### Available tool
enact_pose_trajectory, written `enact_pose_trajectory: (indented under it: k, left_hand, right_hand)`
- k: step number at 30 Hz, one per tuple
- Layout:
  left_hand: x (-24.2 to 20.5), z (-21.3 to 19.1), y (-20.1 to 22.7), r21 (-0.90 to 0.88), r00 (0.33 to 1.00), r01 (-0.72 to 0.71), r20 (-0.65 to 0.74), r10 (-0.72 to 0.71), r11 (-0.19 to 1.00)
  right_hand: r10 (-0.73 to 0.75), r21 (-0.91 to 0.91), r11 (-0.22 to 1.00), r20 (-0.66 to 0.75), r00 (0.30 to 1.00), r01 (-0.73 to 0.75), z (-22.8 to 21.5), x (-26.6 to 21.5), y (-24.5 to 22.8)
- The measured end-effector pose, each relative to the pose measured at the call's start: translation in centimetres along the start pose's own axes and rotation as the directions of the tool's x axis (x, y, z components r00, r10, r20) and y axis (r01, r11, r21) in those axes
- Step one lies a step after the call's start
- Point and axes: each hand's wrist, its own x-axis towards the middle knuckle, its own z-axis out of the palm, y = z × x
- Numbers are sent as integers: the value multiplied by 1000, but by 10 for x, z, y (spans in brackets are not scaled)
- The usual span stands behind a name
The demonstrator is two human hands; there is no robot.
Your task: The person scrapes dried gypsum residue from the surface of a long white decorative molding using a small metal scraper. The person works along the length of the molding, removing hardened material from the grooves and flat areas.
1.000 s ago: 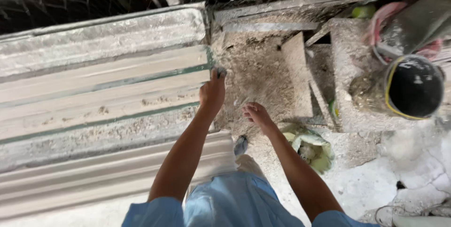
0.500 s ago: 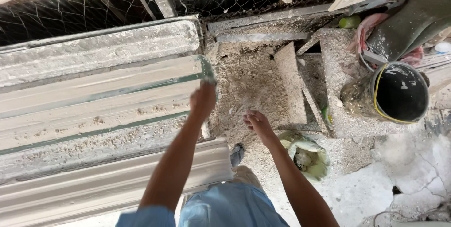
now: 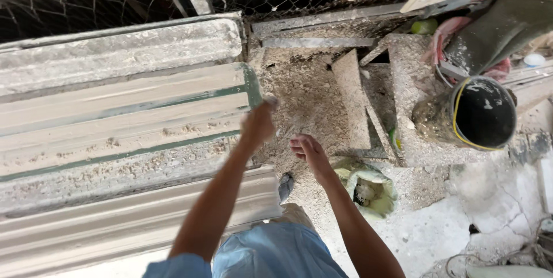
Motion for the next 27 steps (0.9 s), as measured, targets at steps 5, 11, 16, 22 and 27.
enact_pose_trajectory:
  k: [5, 11, 16, 22, 27]
  left_hand:
    - [-91, 64, 30, -333, 966, -242, -167, 195, 911]
    - [-74, 29, -21, -228, 975, -123, 153, 160, 966]
    - [-40, -30, -109, 49, 949, 105, -304, -86, 993]
    - [-10, -36, -159, 250, 891, 183, -451, -53, 951]
    - [-10, -23, -164, 318, 868, 210, -496, -27, 925]
  right_hand:
    - [271, 584, 744, 180, 946, -325, 37, -12, -23]
    - [121, 47, 991, 142, 982, -129, 28, -1, -13]
    - [-64, -558, 819, 137, 988, 131, 34, 33, -5]
    - [-200, -646, 695, 249, 948, 317, 11, 73, -19]
    - [-86, -728, 645, 231, 969, 231, 6, 92, -40]
